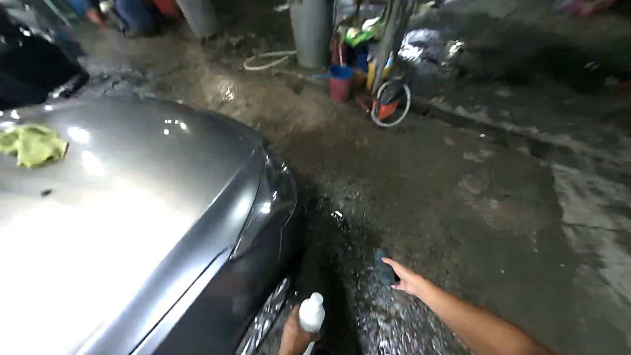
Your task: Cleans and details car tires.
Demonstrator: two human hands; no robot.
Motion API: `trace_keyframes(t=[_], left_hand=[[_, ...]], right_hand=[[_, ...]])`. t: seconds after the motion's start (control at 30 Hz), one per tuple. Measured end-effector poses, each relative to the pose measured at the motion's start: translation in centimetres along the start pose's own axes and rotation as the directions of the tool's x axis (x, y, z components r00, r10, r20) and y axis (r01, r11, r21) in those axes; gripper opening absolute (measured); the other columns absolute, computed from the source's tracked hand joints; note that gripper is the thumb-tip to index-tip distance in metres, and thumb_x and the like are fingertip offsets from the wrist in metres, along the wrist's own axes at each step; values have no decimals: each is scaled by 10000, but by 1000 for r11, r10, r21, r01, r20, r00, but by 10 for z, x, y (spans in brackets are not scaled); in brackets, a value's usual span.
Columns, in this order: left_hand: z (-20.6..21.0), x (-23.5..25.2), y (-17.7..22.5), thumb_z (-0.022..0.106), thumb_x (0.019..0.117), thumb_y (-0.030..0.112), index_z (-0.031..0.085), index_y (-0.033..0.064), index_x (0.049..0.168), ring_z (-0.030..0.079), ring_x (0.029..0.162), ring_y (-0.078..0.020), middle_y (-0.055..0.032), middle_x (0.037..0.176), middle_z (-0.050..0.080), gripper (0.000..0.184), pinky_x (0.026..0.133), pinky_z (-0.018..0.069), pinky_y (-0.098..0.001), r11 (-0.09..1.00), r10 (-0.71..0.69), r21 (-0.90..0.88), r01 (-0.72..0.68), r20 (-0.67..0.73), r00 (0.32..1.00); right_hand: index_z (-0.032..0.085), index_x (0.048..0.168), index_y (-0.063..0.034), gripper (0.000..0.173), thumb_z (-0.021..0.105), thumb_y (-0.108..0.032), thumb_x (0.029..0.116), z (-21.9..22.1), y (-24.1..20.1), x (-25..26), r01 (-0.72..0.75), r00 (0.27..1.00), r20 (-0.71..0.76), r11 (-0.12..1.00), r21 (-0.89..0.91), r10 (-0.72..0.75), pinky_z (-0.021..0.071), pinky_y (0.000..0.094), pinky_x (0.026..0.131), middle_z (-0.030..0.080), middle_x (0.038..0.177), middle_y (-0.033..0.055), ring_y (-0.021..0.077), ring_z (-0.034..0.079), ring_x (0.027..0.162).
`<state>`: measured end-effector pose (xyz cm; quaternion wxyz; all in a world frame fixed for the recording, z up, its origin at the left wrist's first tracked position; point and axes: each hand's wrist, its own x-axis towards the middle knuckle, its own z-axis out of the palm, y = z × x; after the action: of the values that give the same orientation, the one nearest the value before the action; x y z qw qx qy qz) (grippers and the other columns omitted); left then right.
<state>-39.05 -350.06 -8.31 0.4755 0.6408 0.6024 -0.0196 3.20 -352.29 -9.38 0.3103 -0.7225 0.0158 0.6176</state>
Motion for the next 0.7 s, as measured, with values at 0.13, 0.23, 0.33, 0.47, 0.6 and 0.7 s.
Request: trace_keyframes(t=[0.13, 0.23, 0.33, 0.47, 0.6, 0.7], left_hand=[[-41, 105, 121, 965, 577, 423, 509, 76, 1449, 633, 1222, -265, -143, 1330, 646, 1043, 1073, 515, -494, 975, 202, -61, -212, -136, 970], [-69, 183, 197, 958, 585, 428, 522, 73, 1437, 636, 1218, -218, -117, 1328, 650, 1021, 1076, 522, -446, 936, 325, -85, -342, -166, 931], [-107, 262, 263, 958, 599, 424, 514, 55, 1441, 635, 1226, -227, -132, 1330, 650, 1021, 1085, 514, -449, 915, 375, -86, -393, -170, 911], [-188, 354, 357, 962, 583, 458, 509, 76, 1444, 652, 1193, -207, -111, 1293, 673, 1046, 1061, 531, -454, 909, 388, -87, -407, -176, 905], [-279, 467, 443, 965, 593, 430, 486, 79, 1461, 662, 1178, -203, -111, 1272, 680, 1052, 1049, 541, -460, 913, 365, -116, -392, -199, 909], [-326, 583, 487, 973, 596, 387, 461, 59, 1475, 667, 1174, -237, -146, 1274, 678, 1068, 1043, 543, -480, 910, 319, -168, -379, -299, 899]], right_hand=[[395, 1544, -265, 681, 629, -545, 969, -23, -128, 41, 166, 985, -37, 986, 6, -166, 502, 619, 977, 528, 1470, 172, 384, 554, 1294], [374, 1557, -270, 678, 601, -551, 984, -25, -205, 92, 226, 972, -57, 972, -58, -230, 501, 629, 977, 529, 1466, 188, 395, 556, 1291], [343, 1575, -236, 663, 590, -487, 1014, -36, -259, 125, 182, 979, -68, 975, -130, -191, 459, 692, 1000, 489, 1500, 224, 440, 509, 1339], [388, 1566, -249, 683, 635, -505, 983, -88, -313, 134, 83, 975, -186, 977, -199, -121, 460, 708, 998, 492, 1505, 224, 455, 508, 1340], [385, 1560, -110, 651, 598, -424, 1032, -146, -366, 129, 75, 926, -363, 994, -80, -99, 465, 670, 1005, 511, 1467, 269, 447, 527, 1311], [446, 1499, 6, 567, 502, -373, 1081, -176, -400, 165, 33, 872, -483, 995, -96, -75, 446, 588, 1082, 534, 1442, 285, 407, 538, 1323]])
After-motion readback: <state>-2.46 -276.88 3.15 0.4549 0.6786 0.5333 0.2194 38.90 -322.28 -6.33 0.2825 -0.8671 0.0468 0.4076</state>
